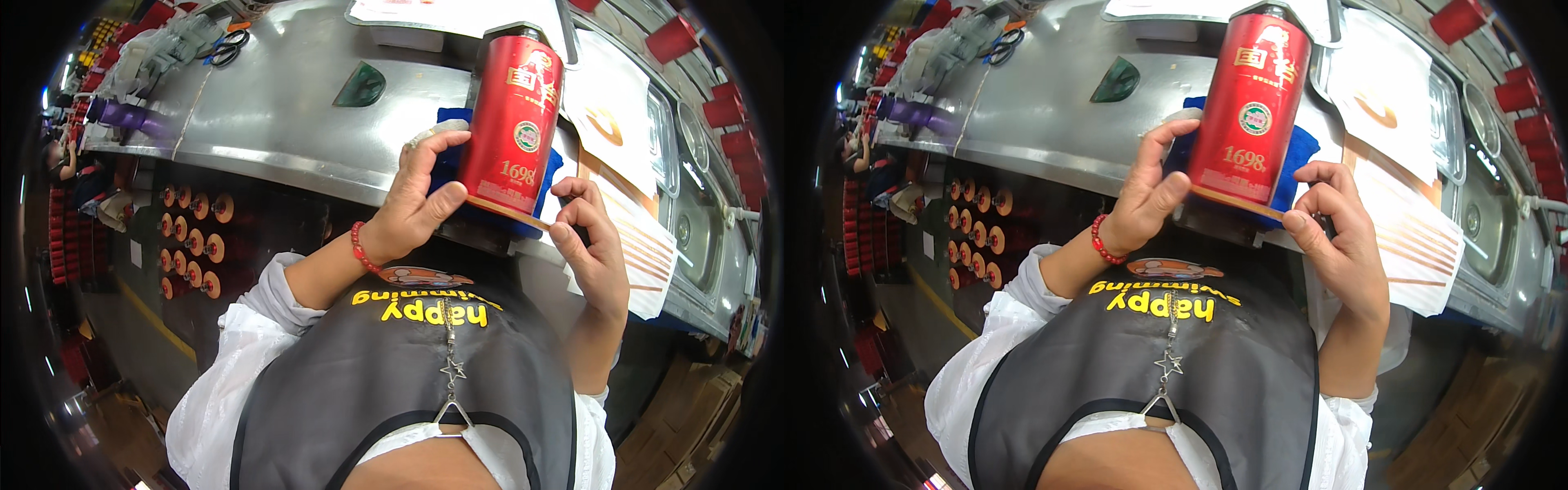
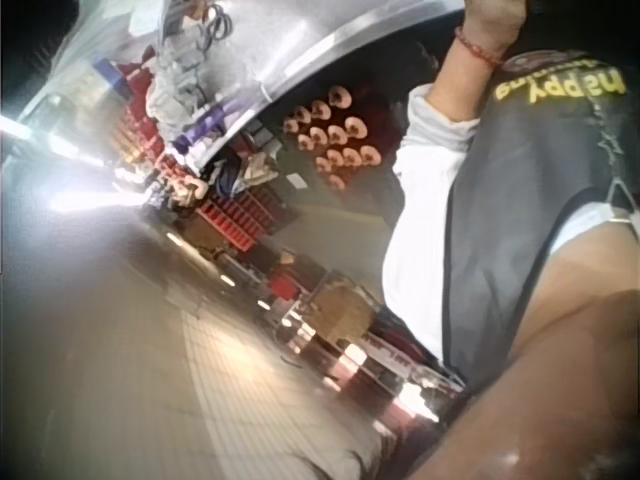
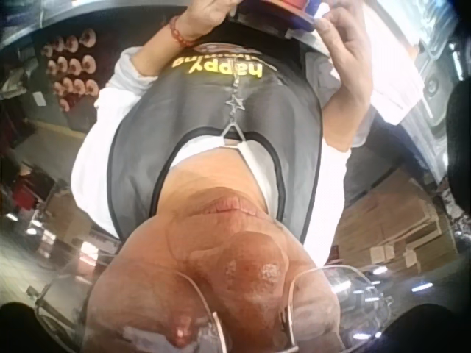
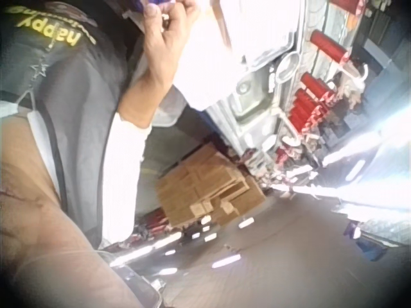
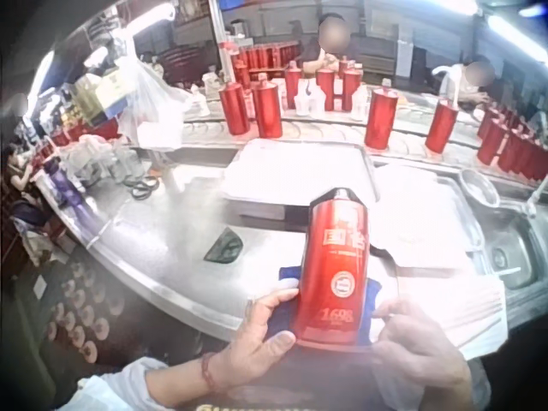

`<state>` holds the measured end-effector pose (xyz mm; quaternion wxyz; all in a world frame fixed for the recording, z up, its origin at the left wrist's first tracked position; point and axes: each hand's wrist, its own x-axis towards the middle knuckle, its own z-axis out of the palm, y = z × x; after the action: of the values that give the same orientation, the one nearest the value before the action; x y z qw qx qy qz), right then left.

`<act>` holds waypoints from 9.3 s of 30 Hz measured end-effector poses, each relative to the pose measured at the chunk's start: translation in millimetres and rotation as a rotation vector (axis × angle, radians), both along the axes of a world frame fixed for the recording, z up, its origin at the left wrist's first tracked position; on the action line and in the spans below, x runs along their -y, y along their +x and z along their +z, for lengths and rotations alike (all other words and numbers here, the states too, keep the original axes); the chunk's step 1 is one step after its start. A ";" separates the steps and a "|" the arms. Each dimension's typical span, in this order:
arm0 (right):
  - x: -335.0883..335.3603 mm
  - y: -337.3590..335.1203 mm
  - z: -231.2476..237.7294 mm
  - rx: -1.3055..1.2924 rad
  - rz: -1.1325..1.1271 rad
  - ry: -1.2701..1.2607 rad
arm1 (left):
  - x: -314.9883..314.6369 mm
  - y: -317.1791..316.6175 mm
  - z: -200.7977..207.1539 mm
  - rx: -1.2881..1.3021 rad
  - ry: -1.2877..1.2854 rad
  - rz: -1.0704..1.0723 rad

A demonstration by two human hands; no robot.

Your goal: The person picks up a red cylindrical can, wipes its surface with a green abrasive pad, and rotates it to clean different sides. They then flip the can to clean the top rim and neck area, using the pad and a blue cloth. The person repeats this process on a second can, wiping the body and top, then places the finished can on a nearby tray.

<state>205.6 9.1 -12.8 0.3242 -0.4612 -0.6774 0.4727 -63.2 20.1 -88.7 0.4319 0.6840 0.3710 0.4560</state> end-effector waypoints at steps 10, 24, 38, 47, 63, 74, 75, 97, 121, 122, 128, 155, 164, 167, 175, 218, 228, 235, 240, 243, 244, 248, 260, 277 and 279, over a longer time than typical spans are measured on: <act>1.0 -2.5 5.3 0.017 -0.023 -0.025 | 3.8 5.3 4.5 -0.033 0.005 0.051; 3.7 7.0 5.9 0.058 -0.010 -0.068 | 8.9 2.6 11.9 -0.148 0.580 0.226; -0.9 13.0 -21.0 -0.045 0.032 -0.066 | -16.3 21.1 29.2 -0.302 0.595 0.018; -1.4 11.4 -29.7 -0.149 0.021 -0.112 | -0.7 1.3 22.7 -0.480 0.926 0.031; 4.3 13.0 -12.8 -0.111 0.003 -0.093 | -12.8 17.7 31.5 -0.334 0.742 0.007; 1.6 17.1 -33.8 -0.073 -0.024 -0.056 | -14.1 28.7 49.4 -0.648 1.076 -0.093; 2.0 17.4 -32.4 -0.068 -0.021 -0.070 | -18.1 31.5 50.2 -0.646 0.971 -0.089; 3.7 17.2 -26.8 -0.091 -0.018 -0.061 | -15.8 27.1 48.8 -0.560 0.962 -0.124; 4.4 14.4 -27.3 -0.114 -0.015 -0.086 | -21.2 27.4 45.6 -0.480 0.744 -0.090; 4.3 12.2 -25.9 -0.112 -0.013 -0.094 | -19.5 24.1 41.1 -0.434 0.734 -0.076; 1.0 8.8 -29.8 -0.094 -0.007 -0.084 | -10.9 10.0 30.7 -0.390 0.745 0.009; 4.9 5.5 -32.4 -0.083 -0.053 0.044 | 3.5 6.2 35.0 -0.519 0.945 -0.010; 4.7 0.9 -35.3 -0.082 -0.050 0.049 | -18.9 32.3 46.0 -0.565 0.787 -0.021; 3.4 -1.0 -31.5 -0.018 -0.037 0.044 | -16.4 18.9 32.7 -0.457 0.775 0.038; 2.7 -4.7 -35.3 0.015 -0.074 0.104 | -3.0 20.8 35.2 -0.500 0.626 0.136; 14.2 -24.2 -44.9 0.062 -0.210 0.537 | -19.1 19.1 28.0 0.040 -0.056 -0.051; 21.2 -27.2 -42.9 0.105 -0.190 0.734 | -18.9 22.7 31.8 0.005 -0.014 -0.038; 21.3 -25.5 -45.3 0.142 -0.199 0.756 | -16.2 23.4 32.8 -0.152 0.074 -0.003; 20.9 -20.7 -49.0 0.071 -0.269 0.734 | -5.1 -1.8 29.4 -0.287 0.586 0.121; 21.8 -17.4 -49.5 -0.015 -0.351 0.563 | 12.2 0.6 24.9 -0.563 0.941 0.142; 23.1 -15.6 -51.7 -0.042 -0.346 0.526 | 10.7 1.7 26.6 -0.588 0.986 0.126; 25.2 -20.0 -55.5 -0.175 -0.433 0.443 | -5.4 6.6 39.9 -0.597 1.085 -0.057; 17.6 -59.8 -15.0 -0.340 -0.402 0.074 | -7.1 25.6 34.8 -0.517 0.612 0.148; 22.2 -49.4 -20.7 -0.210 -0.409 0.036 | 0.0 3.5 5.2 -0.430 0.417 0.142; 22.4 -48.5 -21.4 -0.214 -0.421 0.031 | -2.4 18.7 30.8 -0.518 0.543 0.208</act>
<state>157.2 -13.3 -34.2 0.4925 -0.5344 -0.5354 0.4304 -44.5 22.4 -57.9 0.0785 0.8246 0.4010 0.3913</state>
